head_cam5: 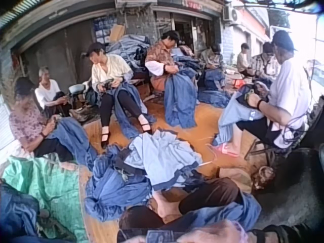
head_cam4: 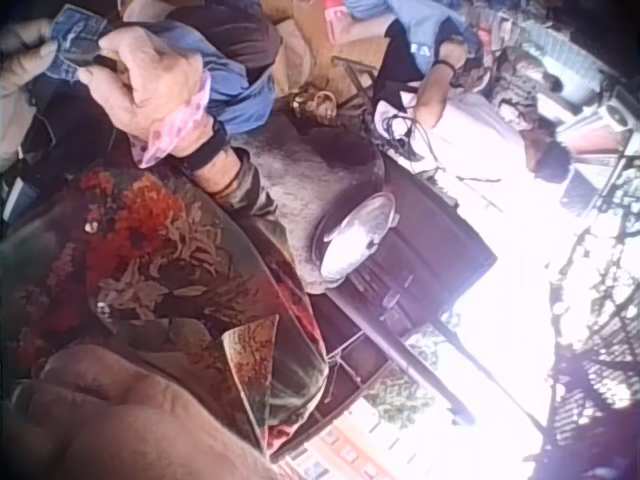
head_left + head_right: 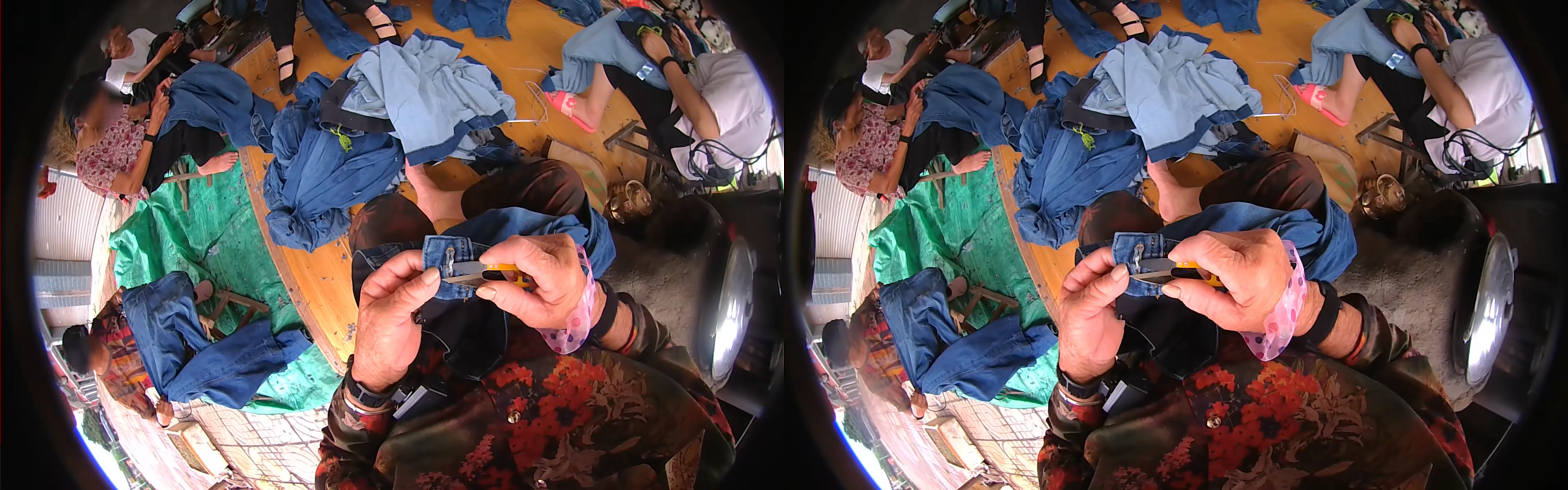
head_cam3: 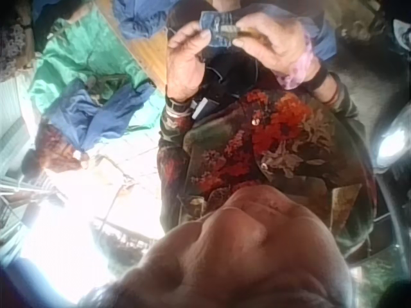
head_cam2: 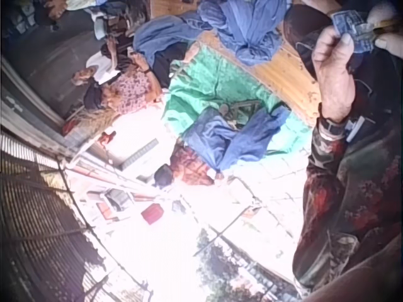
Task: Using small snips and large scissors to trim excess threads and finishing details from blue denim/leather garments.
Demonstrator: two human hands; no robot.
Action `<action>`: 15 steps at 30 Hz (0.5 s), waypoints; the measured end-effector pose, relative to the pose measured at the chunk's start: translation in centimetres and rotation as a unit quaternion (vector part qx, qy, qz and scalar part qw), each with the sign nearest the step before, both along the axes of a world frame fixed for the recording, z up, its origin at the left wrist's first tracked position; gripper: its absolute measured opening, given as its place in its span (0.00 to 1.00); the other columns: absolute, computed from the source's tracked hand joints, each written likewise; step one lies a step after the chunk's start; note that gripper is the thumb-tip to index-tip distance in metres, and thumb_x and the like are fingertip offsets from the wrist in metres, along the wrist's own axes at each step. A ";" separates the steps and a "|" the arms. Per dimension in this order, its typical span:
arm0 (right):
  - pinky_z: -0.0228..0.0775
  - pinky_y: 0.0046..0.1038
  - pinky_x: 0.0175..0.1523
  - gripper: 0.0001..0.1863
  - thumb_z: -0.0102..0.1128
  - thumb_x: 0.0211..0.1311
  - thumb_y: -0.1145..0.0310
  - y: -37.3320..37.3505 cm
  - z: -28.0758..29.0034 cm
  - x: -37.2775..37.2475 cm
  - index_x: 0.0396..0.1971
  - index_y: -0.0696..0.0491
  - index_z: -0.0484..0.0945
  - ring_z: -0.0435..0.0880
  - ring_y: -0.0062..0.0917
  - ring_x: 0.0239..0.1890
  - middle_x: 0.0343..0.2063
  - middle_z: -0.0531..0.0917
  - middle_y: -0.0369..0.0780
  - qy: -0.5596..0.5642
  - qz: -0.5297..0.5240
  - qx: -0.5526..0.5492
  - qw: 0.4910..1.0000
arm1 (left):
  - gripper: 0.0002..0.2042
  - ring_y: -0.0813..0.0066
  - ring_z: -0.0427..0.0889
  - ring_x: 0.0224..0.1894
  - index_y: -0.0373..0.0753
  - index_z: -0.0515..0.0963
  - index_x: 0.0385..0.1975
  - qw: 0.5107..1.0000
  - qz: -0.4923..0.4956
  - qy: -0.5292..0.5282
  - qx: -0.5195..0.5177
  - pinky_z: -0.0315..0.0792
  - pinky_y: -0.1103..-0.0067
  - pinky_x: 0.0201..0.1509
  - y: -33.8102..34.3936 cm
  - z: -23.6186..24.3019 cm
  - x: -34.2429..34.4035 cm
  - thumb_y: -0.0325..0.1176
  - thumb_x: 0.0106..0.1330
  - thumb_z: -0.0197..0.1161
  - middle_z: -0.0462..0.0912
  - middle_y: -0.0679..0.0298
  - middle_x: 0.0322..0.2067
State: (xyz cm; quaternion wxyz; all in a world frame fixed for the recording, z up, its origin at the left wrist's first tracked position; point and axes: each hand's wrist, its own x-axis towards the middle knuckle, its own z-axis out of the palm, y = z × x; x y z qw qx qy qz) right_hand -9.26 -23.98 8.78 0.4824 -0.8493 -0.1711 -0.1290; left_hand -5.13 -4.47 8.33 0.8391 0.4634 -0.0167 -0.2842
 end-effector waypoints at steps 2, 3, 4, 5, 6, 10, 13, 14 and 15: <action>0.65 0.24 0.22 0.15 0.67 0.49 0.68 0.1 -0.2 0.1 0.35 0.57 0.73 0.77 0.28 0.17 0.20 0.78 0.39 -0.022 0.007 -0.008 1.000 | 0.07 0.82 0.76 0.37 0.32 0.76 0.37 1.000 0.005 0.003 0.000 0.68 0.83 0.47 0.0 0.0 0.0 0.27 0.62 0.57 0.80 0.65 0.35; 0.65 0.24 0.21 0.15 0.67 0.49 0.68 0.1 -0.3 0.2 0.35 0.57 0.73 0.77 0.28 0.17 0.19 0.78 0.39 -0.026 0.005 -0.004 1.000 | 0.07 0.82 0.75 0.37 0.32 0.76 0.37 1.000 0.004 0.007 0.006 0.67 0.83 0.46 0.0 0.0 0.0 0.27 0.62 0.58 0.80 0.65 0.34; 0.65 0.25 0.21 0.15 0.67 0.49 0.68 0.2 -0.4 0.2 0.35 0.57 0.73 0.77 0.28 0.17 0.19 0.78 0.39 -0.031 0.002 -0.001 1.000 | 0.07 0.83 0.75 0.36 0.32 0.76 0.36 1.000 0.003 0.011 0.011 0.67 0.83 0.46 0.1 0.0 0.0 0.27 0.61 0.58 0.80 0.65 0.34; 0.65 0.25 0.21 0.15 0.67 0.49 0.68 0.3 -0.4 0.3 0.35 0.57 0.73 0.77 0.28 0.17 0.19 0.78 0.39 -0.030 0.002 -0.001 1.000 | 0.07 0.83 0.75 0.36 0.32 0.76 0.36 1.000 0.003 0.011 0.011 0.67 0.83 0.46 0.0 0.0 0.0 0.27 0.61 0.58 0.80 0.65 0.34; 0.65 0.25 0.21 0.14 0.67 0.50 0.68 0.3 -0.4 0.3 0.34 0.57 0.74 0.77 0.28 0.17 0.19 0.78 0.39 -0.036 -0.001 -0.003 0.999 | 0.07 0.83 0.75 0.36 0.32 0.76 0.36 1.000 0.005 0.015 0.008 0.67 0.84 0.45 -0.1 0.1 0.0 0.27 0.61 0.58 0.80 0.65 0.34; 0.65 0.25 0.21 0.12 0.66 0.50 0.69 0.3 -0.7 0.5 0.33 0.57 0.74 0.78 0.29 0.17 0.19 0.78 0.40 -0.056 0.003 -0.019 0.998 | 0.07 0.84 0.75 0.35 0.31 0.76 0.36 0.999 0.004 0.034 0.002 0.67 0.85 0.45 0.0 0.0 -0.1 0.27 0.61 0.58 0.80 0.66 0.32; 0.66 0.24 0.22 0.11 0.65 0.51 0.71 0.2 -0.8 0.5 0.32 0.57 0.74 0.78 0.28 0.17 0.20 0.78 0.39 -0.057 -0.002 0.003 0.998 | 0.07 0.84 0.75 0.35 0.32 0.76 0.36 0.999 0.014 0.039 -0.001 0.67 0.85 0.45 0.0 0.0 -0.2 0.27 0.61 0.58 0.80 0.66 0.32; 0.66 0.24 0.22 0.11 0.65 0.51 0.71 0.2 -0.9 0.3 0.32 0.57 0.74 0.78 0.28 0.17 0.20 0.78 0.39 -0.057 -0.002 0.003 0.998 | 0.07 0.84 0.75 0.35 0.32 0.76 0.36 0.999 0.013 0.039 -0.001 0.67 0.85 0.45 0.0 0.1 -0.2 0.27 0.61 0.58 0.80 0.66 0.32; 0.66 0.23 0.22 0.11 0.65 0.51 0.71 0.2 -0.9 0.1 0.33 0.57 0.74 0.78 0.27 0.18 0.20 0.78 0.39 -0.029 -0.008 0.033 0.999 | 0.07 0.84 0.75 0.35 0.32 0.76 0.36 0.999 0.014 0.031 0.002 0.67 0.85 0.44 0.0 0.2 -0.2 0.27 0.61 0.58 0.80 0.66 0.32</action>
